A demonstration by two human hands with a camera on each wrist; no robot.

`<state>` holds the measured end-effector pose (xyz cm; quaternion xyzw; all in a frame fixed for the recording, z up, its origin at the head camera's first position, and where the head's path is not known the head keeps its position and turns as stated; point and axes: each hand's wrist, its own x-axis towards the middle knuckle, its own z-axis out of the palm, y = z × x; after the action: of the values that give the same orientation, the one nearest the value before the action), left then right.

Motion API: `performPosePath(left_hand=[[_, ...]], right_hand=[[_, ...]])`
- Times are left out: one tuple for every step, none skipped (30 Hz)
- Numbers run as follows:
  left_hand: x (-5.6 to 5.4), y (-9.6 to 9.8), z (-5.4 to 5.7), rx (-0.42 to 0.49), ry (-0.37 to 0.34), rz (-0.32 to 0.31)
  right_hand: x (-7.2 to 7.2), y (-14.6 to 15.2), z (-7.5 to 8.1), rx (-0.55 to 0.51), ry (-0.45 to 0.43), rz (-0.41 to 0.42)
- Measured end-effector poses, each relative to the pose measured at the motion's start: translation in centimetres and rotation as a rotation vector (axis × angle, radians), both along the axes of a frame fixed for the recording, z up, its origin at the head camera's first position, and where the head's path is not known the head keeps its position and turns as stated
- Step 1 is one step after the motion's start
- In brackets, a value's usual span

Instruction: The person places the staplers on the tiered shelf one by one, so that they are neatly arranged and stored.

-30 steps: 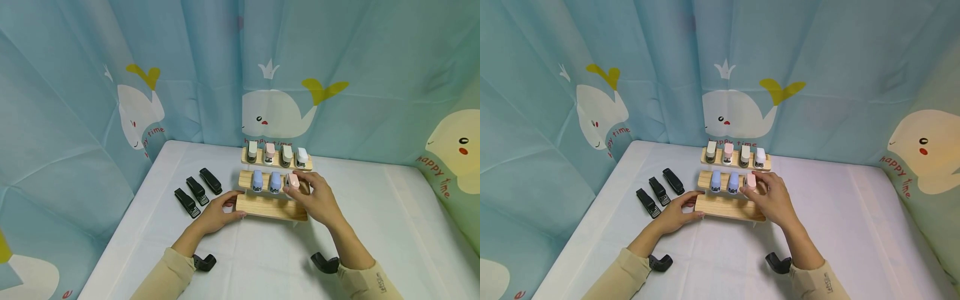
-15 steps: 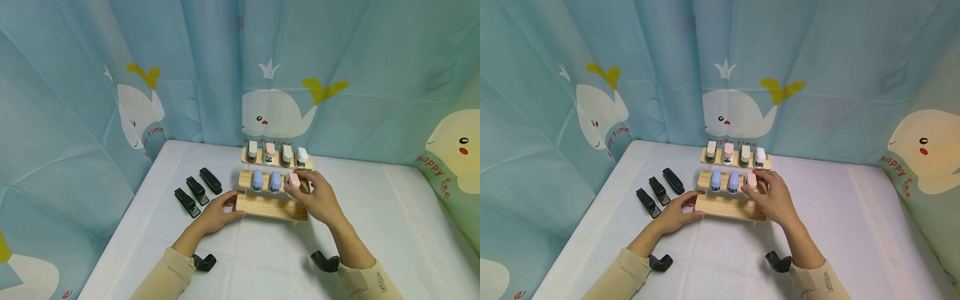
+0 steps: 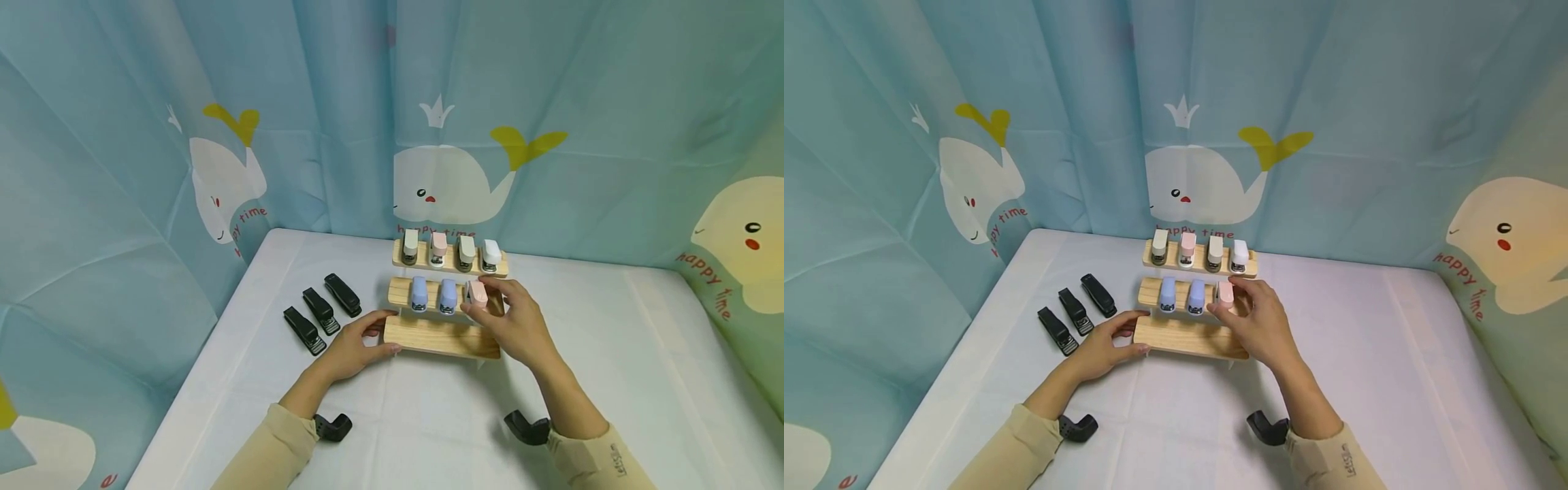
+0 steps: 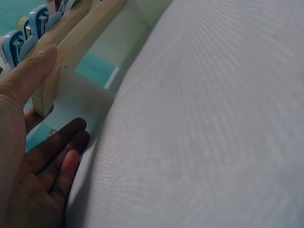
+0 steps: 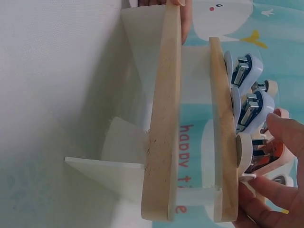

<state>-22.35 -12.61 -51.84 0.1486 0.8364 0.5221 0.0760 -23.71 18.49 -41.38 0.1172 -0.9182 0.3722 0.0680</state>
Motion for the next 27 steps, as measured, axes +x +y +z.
performPosePath(left_hand=[[0.0, 0.0, 0.0, 0.002, 0.000, -0.001], [0.0, 0.0, 0.0, 0.003, 0.001, -0.001], [0.0, 0.1, 0.0, 0.000, 0.002, -0.001], [0.0, 0.1, 0.0, -0.002, 0.003, 0.000], [0.0, 0.1, 0.0, -0.003, 0.003, 0.001], [0.0, 0.1, 0.0, -0.004, 0.005, 0.000], [0.0, 0.1, 0.1, -0.007, 0.007, 0.000], [0.1, 0.1, 0.1, -0.007, 0.009, -0.002], [0.1, 0.1, 0.1, -0.009, 0.010, -0.002], [0.1, 0.1, 0.2, -0.003, 0.007, -0.002], [0.2, 0.1, 0.2, 0.002, 0.004, -0.001], [0.2, 0.1, 0.2, 0.006, 0.001, 0.001], [0.2, 0.1, 0.2, 0.008, -0.003, 0.004], [0.2, 0.1, 0.2, 0.011, -0.005, 0.008], [0.2, 0.1, 0.2, 0.013, -0.007, 0.012], [0.2, 0.1, 0.1, 0.017, -0.009, 0.014], [0.1, 0.1, 0.1, 0.018, -0.009, 0.016], [0.1, 0.1, 0.1, 0.018, -0.009, 0.017], [0.1, 0.1, 0.1, 0.018, -0.008, 0.017], [0.1, 0.1, 0.1, 0.018, -0.008, 0.017], [0.1, 0.1, 0.1, 0.017, -0.007, 0.016], [0.1, 0.1, 0.1, 0.016, -0.006, 0.016], [0.1, 0.1, 0.1, 0.015, -0.006, 0.016], [0.1, 0.2, 0.1, 0.013, -0.004, 0.015], [0.1, 0.2, 0.1, 0.012, -0.002, 0.014], [0.1, 0.2, 0.0, 0.012, -0.001, 0.013], [0.1, 0.3, 0.0, 0.012, 0.001, 0.011]], right_hand=[[0.1, 0.0, 0.0, -0.001, -0.001, -0.001], [0.1, 0.0, 0.0, 0.000, -0.002, -0.003], [0.1, 0.1, 0.1, -0.001, -0.002, -0.004], [0.2, 0.1, 0.1, 0.000, -0.003, -0.005], [0.2, 0.1, 0.1, -0.003, -0.005, -0.004], [0.3, 0.2, 0.1, -0.005, -0.005, -0.004], [0.3, 0.2, 0.1, -0.008, -0.004, -0.004], [0.4, 0.2, 0.1, -0.008, -0.003, -0.003], [0.4, 0.3, 0.1, -0.012, -0.002, -0.003], [0.4, 0.3, 0.1, -0.015, 0.001, -0.001], [0.5, 0.4, 0.1, -0.017, 0.006, 0.004], [0.5, 0.4, 0.1, -0.019, 0.012, 0.007], [0.5, 0.5, 0.1, -0.022, 0.017, 0.011], [0.6, 0.6, 0.0, -0.026, 0.020, 0.014], [0.6, 0.6, 0.0, -0.029, 0.024, 0.018], [0.6, 0.7, 0.0, -0.031, 0.027, 0.021], [0.7, 0.8, 0.0, -0.034, 0.029, 0.025], [0.7, 0.8, 0.0, -0.034, 0.031, 0.023], [0.8, 0.9, 0.0, -0.034, 0.035, 0.024], [0.8, 1.0, 0.0, -0.034, 0.039, 0.022], [0.9, 1.0, 0.0, -0.034, 0.043, 0.021], [0.9, 1.1, 0.0, -0.036, 0.044, 0.019], [1.0, 1.1, 0.0, -0.039, 0.044, 0.018], [1.1, 1.2, 0.0, -0.041, 0.043, 0.015], [1.1, 1.2, 0.0, -0.049, 0.041, 0.015], [1.2, 1.3, 0.1, -0.057, 0.037, 0.012], [1.3, 1.3, 0.1, -0.065, 0.032, 0.010]])
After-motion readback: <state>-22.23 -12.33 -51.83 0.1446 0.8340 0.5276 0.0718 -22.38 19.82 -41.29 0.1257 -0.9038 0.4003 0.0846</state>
